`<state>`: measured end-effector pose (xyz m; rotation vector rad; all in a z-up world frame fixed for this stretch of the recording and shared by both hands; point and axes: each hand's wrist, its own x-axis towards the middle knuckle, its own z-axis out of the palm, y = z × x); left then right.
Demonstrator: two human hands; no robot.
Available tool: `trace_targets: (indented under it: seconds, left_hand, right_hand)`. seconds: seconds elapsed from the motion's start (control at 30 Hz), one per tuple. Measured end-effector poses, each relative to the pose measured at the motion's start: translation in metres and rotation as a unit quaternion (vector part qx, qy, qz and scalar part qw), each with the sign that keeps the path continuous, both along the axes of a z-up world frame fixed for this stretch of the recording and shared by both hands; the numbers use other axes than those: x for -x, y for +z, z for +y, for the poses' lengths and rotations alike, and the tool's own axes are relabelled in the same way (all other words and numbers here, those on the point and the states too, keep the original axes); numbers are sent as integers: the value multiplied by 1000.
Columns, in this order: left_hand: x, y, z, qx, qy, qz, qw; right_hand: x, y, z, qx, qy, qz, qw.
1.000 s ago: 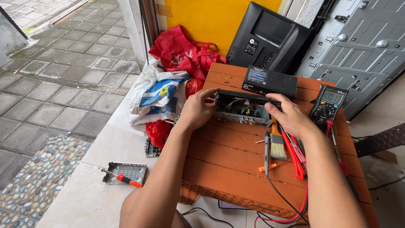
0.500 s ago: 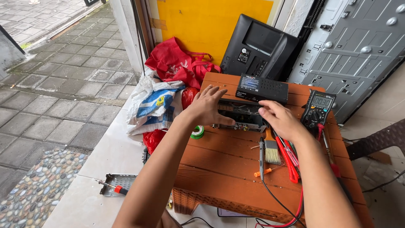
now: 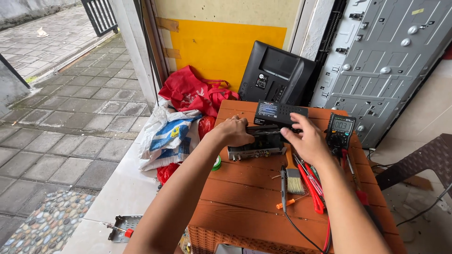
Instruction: Assembling the metal casing of an electronic device after inspecting the internal circuit board
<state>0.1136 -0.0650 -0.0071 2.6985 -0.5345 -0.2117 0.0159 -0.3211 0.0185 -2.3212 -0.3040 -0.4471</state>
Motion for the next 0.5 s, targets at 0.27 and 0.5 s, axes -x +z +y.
trace_targets:
  seconds: [0.27, 0.5]
  left_hand:
    - [45, 59, 4, 6, 10, 131, 991]
    - [62, 78, 2, 88, 59, 193, 975]
  right_hand:
    - [28, 29, 13, -47, -57, 110, 991]
    - [36, 29, 36, -77, 41, 376, 922]
